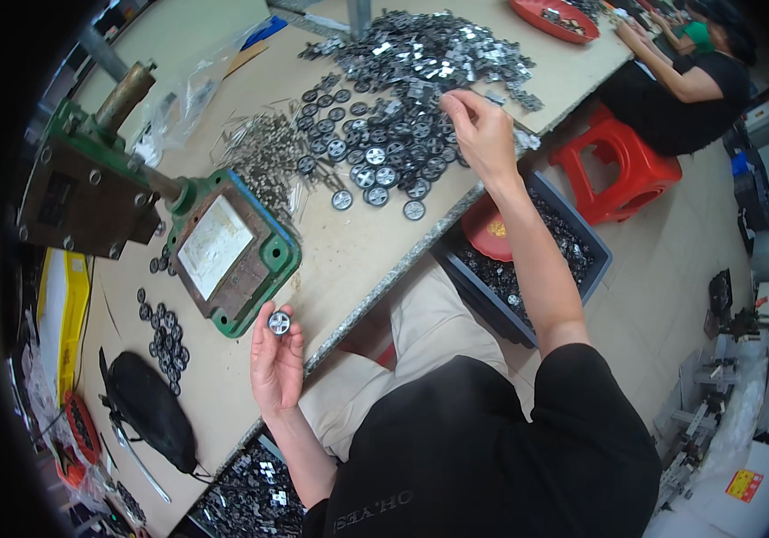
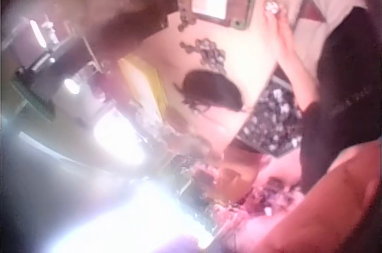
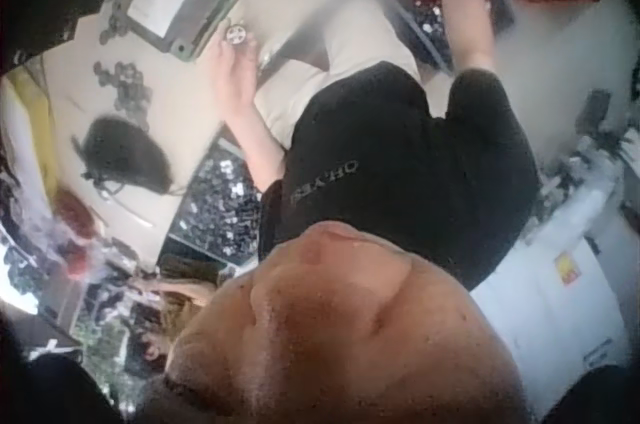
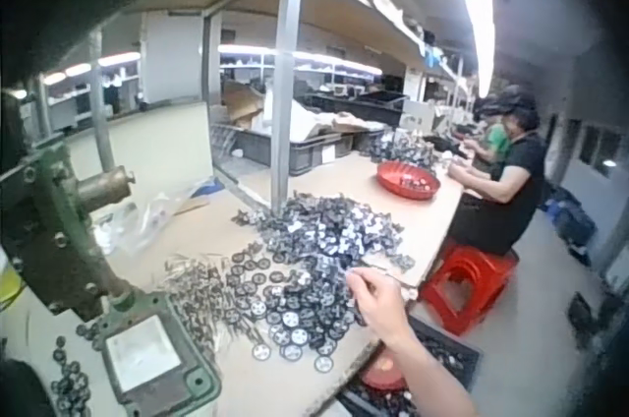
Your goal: The person assembles small plastic parts and metal discs by hand, pressing them together using a manual press on a factory workbench.
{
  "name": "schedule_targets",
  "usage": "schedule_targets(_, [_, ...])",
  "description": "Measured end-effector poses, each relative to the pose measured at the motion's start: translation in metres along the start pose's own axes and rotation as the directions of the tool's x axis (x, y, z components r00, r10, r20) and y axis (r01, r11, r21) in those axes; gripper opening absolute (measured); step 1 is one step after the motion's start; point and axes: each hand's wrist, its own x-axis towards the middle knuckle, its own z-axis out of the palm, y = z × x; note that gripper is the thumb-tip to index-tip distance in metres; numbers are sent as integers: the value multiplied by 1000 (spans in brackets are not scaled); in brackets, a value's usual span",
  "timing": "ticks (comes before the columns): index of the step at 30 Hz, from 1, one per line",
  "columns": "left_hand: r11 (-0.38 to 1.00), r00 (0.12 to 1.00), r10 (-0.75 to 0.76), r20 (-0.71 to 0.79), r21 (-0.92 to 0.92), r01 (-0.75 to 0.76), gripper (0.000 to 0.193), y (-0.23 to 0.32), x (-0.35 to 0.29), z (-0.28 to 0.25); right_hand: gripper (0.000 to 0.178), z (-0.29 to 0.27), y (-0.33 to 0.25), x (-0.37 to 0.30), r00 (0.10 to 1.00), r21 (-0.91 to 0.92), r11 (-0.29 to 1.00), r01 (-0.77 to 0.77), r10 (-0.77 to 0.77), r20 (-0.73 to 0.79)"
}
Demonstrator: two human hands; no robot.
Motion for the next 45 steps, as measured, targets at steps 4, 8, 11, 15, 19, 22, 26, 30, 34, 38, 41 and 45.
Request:
schedule_targets(4, [999,999,-19,-27,29,20,37,-3,3,11,26,9,-42,-38,820,482,715,-507,227,526])
schedule_targets(8, [998,996,3,-86,65,3,38,-10,5,20,25,31,-73,-80,700,548,495,-674,191,688])
schedule_targets(11, [994,995,38,-89,102,-29,37,-14,6,24,25,41,-80,-101,650,524,476,-706,142,746])
schedule_targets(15, [991,994,70,-90,121,-59,35,-17,5,28,23,50,-92,-119,695,507,606,-613,108,711])
schedule_targets(19, [990,991,80,-105,126,-66,33,-19,3,28,23,50,-95,-124,680,496,615,-613,90,728])
schedule_targets(22, [985,989,94,-111,157,-76,33,-19,2,28,22,48,-96,-126,668,480,624,-617,93,738])
schedule_targets(26, [960,977,156,-146,254,-116,32,-20,1,30,21,46,-94,-128,669,453,675,-582,81,739])
schedule_targets(30, [876,948,280,-150,443,-189,30,-20,0,31,21,42,-98,-119,671,310,838,-449,87,737])
schedule_targets(34, [912,961,219,-169,386,-139,30,-18,-2,28,21,37,-98,-111,535,183,871,-457,105,838])
schedule_targets(38, [868,948,274,-160,466,-172,29,-21,-5,34,21,38,-95,-116,615,294,880,-373,-2,789])
schedule_targets(41, [736,895,441,-60,595,-323,30,-26,-7,37,19,41,-100,-120,605,326,782,-531,81,792])
schedule_targets(45, [986,992,30,-120,164,-9,30,-23,-11,42,18,42,-102,-126,577,340,940,18,-288,765])
